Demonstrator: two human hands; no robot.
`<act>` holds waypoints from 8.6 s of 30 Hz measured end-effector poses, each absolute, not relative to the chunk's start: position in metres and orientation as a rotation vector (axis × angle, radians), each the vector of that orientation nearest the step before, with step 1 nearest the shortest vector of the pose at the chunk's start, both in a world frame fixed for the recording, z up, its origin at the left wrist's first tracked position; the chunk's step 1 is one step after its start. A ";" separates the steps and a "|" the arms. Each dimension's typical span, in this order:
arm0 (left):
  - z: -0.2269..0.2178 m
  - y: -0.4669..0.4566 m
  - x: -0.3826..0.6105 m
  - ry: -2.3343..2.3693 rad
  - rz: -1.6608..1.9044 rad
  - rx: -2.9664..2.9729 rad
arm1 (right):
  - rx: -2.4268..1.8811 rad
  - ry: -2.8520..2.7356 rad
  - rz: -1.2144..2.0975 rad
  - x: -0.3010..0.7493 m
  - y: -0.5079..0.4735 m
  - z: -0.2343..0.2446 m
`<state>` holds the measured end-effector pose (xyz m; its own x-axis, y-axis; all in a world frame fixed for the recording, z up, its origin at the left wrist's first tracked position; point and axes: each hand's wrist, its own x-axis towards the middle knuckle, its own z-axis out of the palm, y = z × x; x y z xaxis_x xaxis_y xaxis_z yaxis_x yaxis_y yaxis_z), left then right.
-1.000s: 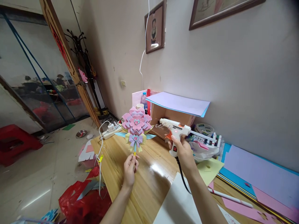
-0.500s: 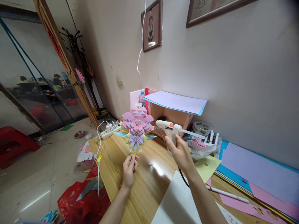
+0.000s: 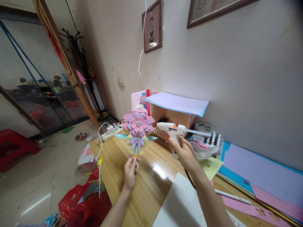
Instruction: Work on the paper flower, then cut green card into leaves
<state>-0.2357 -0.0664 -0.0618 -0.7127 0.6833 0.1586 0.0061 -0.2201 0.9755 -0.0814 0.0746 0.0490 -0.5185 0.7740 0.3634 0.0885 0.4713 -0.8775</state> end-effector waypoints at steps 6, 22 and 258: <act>-0.062 -0.065 -0.235 1.594 1.965 0.832 | -0.782 -1.886 1.079 -0.086 0.067 0.049; -0.063 -0.065 -0.237 1.624 1.986 0.790 | -0.840 -2.172 0.978 -0.070 0.076 0.057; -0.065 -0.065 -0.235 1.632 2.085 0.760 | -0.749 -1.955 1.340 -0.147 0.070 -0.053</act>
